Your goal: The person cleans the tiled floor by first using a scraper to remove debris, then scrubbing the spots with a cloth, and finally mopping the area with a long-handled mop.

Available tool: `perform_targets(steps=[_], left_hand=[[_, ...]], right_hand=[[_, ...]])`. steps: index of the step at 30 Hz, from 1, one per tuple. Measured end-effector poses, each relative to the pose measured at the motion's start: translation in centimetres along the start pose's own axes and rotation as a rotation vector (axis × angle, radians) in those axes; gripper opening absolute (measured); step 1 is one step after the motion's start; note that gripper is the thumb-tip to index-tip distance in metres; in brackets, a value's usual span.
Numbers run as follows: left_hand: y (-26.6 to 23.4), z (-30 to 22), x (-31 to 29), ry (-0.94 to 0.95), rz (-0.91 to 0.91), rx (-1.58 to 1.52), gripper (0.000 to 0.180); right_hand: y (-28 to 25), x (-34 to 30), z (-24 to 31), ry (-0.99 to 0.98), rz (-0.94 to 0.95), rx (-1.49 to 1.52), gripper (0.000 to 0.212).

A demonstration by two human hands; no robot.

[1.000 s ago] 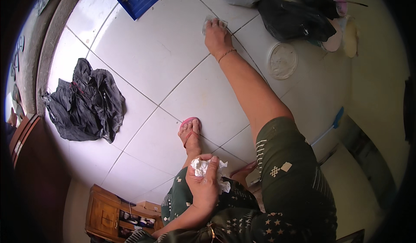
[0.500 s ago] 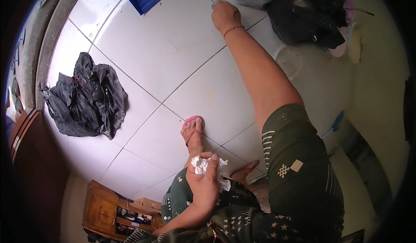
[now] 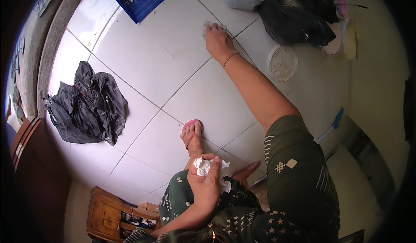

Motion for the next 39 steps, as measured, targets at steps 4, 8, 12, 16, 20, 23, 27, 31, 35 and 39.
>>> perform_targets(steps=[4,8,12,16,20,23,27,31,35,39], left_hand=[[-0.6,0.9,0.0,0.003,-0.003,0.015,0.009],[0.0,0.9,-0.2,0.025,0.002,0.020,0.009],[0.6,1.7,-1.1,0.021,0.037,0.067,0.011],[0.7,3.3,-1.9,0.002,0.044,0.148,0.012],[2.1,4.4,-2.5,0.019,0.078,0.188,0.014],[3.2,4.9,-3.3,0.041,0.110,0.227,0.015],[3.8,6.4,-4.1,0.030,0.096,0.280,0.015],[5.2,7.4,-5.3,0.044,0.142,0.328,0.014],[5.8,7.8,-5.6,0.092,0.165,0.376,0.013],[6.0,8.6,-6.0,0.085,0.166,0.397,0.013]], right_hand=[[-0.2,-0.3,-8.0,0.426,0.222,0.179,0.018],[1.7,-11.2,0.3,0.197,0.363,0.062,0.028],[1.0,-18.5,-1.5,0.147,0.260,0.090,0.038],[-1.5,-15.8,-11.4,0.517,0.160,0.236,0.022],[1.1,-21.9,-2.5,0.188,0.414,0.173,0.037],[0.5,-26.9,-4.7,0.268,0.351,0.167,0.035],[-2.1,-28.3,-15.2,0.639,0.293,0.206,0.030],[-4.1,-25.0,-11.7,0.496,0.145,0.367,0.025],[-2.9,-22.0,-12.2,0.611,0.131,0.488,0.019],[1.5,-21.1,-15.5,0.558,0.471,0.359,0.023]])
Point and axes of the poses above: each hand's wrist, its own x-axis towards the middle knuckle, its own y-axis out of the palm, z = x × y, the point moved 10 cm from there along x, towards the middle knuckle, and after that the axes turned 1 degree about z, right-handed, at the moved point
